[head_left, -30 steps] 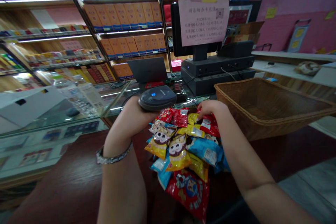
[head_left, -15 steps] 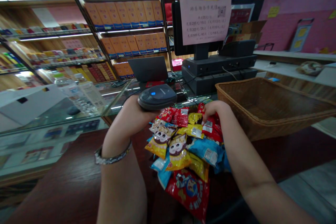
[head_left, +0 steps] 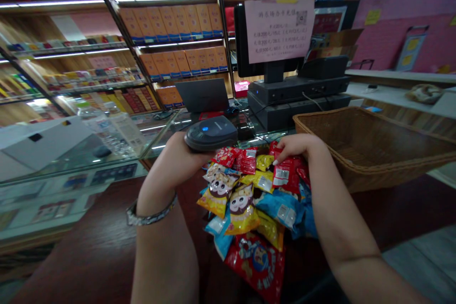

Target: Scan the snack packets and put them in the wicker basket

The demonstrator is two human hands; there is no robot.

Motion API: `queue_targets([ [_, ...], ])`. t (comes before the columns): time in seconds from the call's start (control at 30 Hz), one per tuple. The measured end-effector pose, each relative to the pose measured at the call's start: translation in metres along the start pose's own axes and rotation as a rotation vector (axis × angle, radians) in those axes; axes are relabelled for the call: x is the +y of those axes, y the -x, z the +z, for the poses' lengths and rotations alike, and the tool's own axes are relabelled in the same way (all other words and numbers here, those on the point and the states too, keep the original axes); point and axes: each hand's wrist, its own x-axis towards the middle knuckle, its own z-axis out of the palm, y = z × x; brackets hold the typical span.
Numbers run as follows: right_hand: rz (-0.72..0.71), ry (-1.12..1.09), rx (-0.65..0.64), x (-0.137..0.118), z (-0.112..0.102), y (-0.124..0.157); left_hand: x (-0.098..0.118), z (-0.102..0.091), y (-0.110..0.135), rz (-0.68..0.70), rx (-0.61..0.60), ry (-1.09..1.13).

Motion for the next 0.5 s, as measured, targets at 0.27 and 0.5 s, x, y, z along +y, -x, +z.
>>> queue_targets([
  [0.27,-0.297,-0.341,0.601,0.001,0.001,-0.012,-0.005,-0.001,-0.001,0.019,0.084,0.052],
  [0.5,-0.367,-0.367,1.133,-0.021,0.004,-0.016,-0.009,0.012,-0.012,0.064,0.074,0.021],
])
